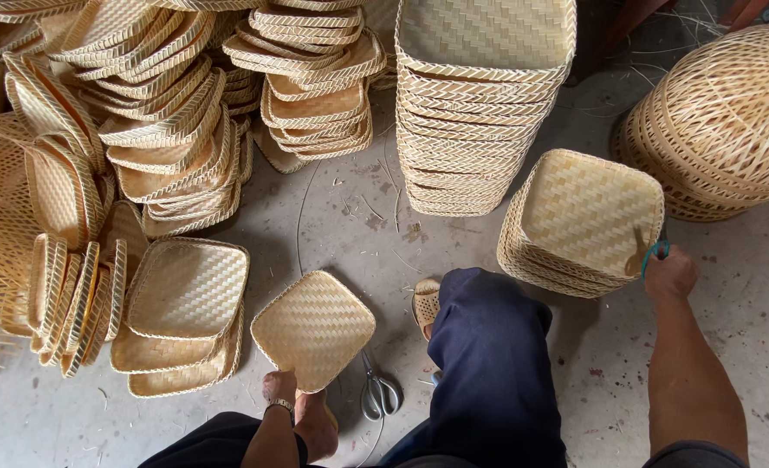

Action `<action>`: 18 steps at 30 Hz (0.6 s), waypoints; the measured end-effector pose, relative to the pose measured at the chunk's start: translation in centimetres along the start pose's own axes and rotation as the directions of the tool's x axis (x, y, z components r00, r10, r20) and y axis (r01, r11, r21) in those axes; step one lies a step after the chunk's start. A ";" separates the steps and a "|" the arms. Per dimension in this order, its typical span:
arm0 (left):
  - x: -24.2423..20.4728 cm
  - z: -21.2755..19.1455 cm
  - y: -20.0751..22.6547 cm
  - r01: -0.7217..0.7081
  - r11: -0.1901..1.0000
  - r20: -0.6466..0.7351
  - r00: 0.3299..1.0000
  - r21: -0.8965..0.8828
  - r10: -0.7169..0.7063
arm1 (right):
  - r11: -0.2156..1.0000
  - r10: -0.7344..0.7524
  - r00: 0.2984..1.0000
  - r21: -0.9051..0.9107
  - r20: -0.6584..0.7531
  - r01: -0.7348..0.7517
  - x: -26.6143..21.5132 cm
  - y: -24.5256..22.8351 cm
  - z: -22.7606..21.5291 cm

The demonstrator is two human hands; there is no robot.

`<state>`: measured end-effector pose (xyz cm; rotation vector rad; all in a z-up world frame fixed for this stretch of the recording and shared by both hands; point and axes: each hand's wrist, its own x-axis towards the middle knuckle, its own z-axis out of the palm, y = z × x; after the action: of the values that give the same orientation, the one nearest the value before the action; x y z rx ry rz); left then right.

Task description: The person trims the edges of woven bamboo trays using scissors, handling them one at a time from a stack on the floor.

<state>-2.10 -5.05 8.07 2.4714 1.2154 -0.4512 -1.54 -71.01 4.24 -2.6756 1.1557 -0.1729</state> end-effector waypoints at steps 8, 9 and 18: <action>2.3 2.2 -1.3 -0.052 0.967 -0.043 0.998 -0.248 0.042 | 0.983 -0.028 0.941 0.163 -0.337 0.088 -2.1 -1.6 -0.9; 2.9 2.7 -1.5 -0.058 0.950 -0.034 0.998 -0.307 0.050 | 0.968 -0.037 0.916 0.214 -0.399 0.132 -2.3 -1.8 -1.1; 11.4 3.7 -0.9 -0.480 0.567 -0.287 0.871 -0.669 0.399 | 0.667 -0.268 0.745 0.441 -0.611 0.601 -3.9 -6.0 -4.6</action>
<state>3.33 1.76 -0.22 1.9636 0.5616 0.2798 -0.87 -64.93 10.14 -2.2675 0.3445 -1.1827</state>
